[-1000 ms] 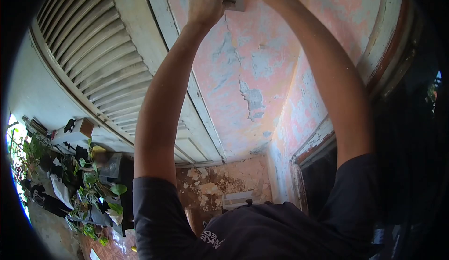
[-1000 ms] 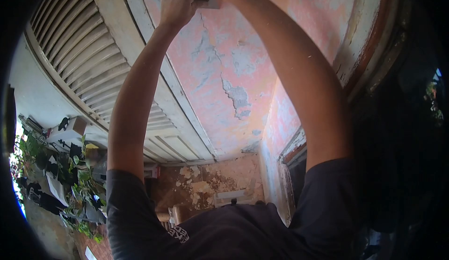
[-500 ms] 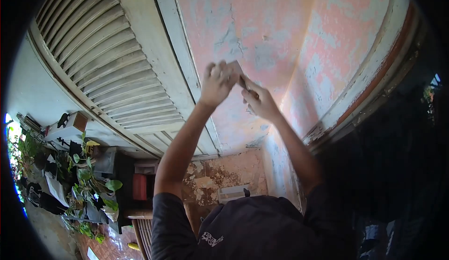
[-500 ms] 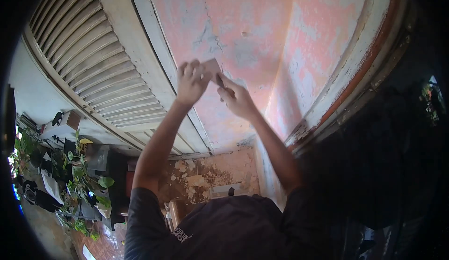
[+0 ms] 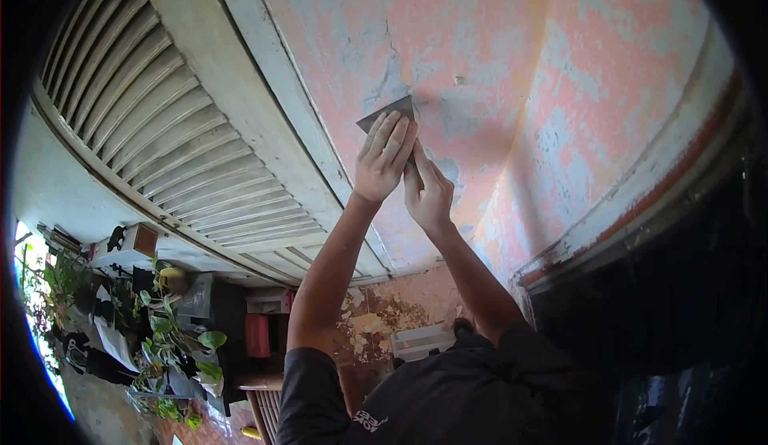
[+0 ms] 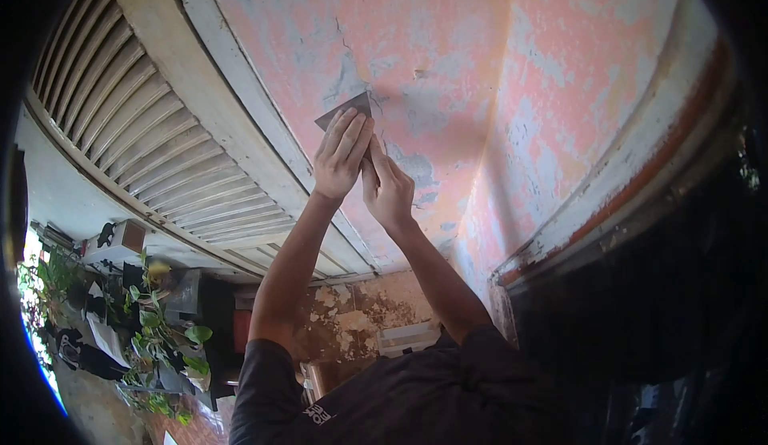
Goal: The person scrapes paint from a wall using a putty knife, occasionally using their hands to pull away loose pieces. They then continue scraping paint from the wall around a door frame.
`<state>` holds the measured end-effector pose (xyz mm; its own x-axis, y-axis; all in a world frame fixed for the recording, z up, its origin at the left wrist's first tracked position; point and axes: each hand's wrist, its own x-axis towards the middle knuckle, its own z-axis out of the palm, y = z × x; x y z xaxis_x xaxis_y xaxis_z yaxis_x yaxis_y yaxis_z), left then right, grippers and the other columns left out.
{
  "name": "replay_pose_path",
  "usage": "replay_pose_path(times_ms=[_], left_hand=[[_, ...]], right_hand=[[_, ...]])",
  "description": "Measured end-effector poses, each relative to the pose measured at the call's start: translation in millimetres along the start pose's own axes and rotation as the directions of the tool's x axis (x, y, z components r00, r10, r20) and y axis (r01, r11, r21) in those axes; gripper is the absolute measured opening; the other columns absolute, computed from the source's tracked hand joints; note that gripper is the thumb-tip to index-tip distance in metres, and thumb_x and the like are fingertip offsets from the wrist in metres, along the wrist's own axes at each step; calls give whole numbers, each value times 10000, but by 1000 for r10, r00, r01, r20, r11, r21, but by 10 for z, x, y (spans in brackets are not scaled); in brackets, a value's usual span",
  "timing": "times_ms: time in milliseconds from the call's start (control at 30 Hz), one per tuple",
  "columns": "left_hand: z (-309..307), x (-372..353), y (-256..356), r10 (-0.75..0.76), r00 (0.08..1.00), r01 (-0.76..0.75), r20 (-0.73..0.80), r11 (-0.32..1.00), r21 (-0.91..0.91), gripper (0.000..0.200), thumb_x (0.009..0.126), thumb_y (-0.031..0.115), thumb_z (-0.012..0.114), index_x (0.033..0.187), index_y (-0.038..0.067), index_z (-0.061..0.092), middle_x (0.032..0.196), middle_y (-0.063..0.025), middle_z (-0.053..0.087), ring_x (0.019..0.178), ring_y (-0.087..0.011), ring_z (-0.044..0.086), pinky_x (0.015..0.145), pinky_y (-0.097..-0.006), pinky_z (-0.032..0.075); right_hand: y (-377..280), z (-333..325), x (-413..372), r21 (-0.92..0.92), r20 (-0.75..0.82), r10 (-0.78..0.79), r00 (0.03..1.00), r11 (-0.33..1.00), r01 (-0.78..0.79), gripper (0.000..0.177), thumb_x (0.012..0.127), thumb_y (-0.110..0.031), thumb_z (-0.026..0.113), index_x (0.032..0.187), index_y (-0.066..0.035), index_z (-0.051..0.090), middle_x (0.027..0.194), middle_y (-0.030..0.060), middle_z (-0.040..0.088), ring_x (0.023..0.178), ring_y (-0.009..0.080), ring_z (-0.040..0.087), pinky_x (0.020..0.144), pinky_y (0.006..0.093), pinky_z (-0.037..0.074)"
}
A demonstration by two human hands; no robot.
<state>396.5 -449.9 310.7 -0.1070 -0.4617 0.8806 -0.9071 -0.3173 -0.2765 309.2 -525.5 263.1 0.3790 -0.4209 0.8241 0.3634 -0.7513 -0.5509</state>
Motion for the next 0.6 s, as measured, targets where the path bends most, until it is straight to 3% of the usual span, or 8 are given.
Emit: replay_pose_path(times_ms=[133,367,533,600], left_hand=[[222,27,-89,-40,999,40,-16,999,-8,375,742,95,599,1100,1,659,1176,-116,595,1142,-309,567,984,-457,482],[312,142,-160,-58,997,57,-56,998,-16,327,772,73,633,1088,3,676,1168,-106,606,1140,-305,580,970,-468,495],[362,297,-113,-118,986,117,-121,993,-12,303,776,56,660,1076,21,691,1142,-94,629,1130,-303,593,976,-459,492],[380,284,-3,-249,952,240,-178,968,-74,303,769,53,670,1070,40,699,1132,-89,636,1125,-299,599,975,-458,492]], right_hand=[[212,131,75,-9,-39,16,999,1000,-16,375,859,8,605,1231,42,581,909,176,679,721,246,686,609,306,527],[401,230,233,19,-91,-101,991,995,103,398,812,13,641,1207,24,597,894,142,671,693,244,679,571,317,530],[357,61,476,4,-22,-147,989,989,148,429,805,5,647,1230,-1,594,850,96,658,638,221,652,533,308,513],[365,-21,449,15,-20,-169,985,985,170,433,807,-3,649,1236,-5,592,851,95,660,633,220,651,525,307,509]])
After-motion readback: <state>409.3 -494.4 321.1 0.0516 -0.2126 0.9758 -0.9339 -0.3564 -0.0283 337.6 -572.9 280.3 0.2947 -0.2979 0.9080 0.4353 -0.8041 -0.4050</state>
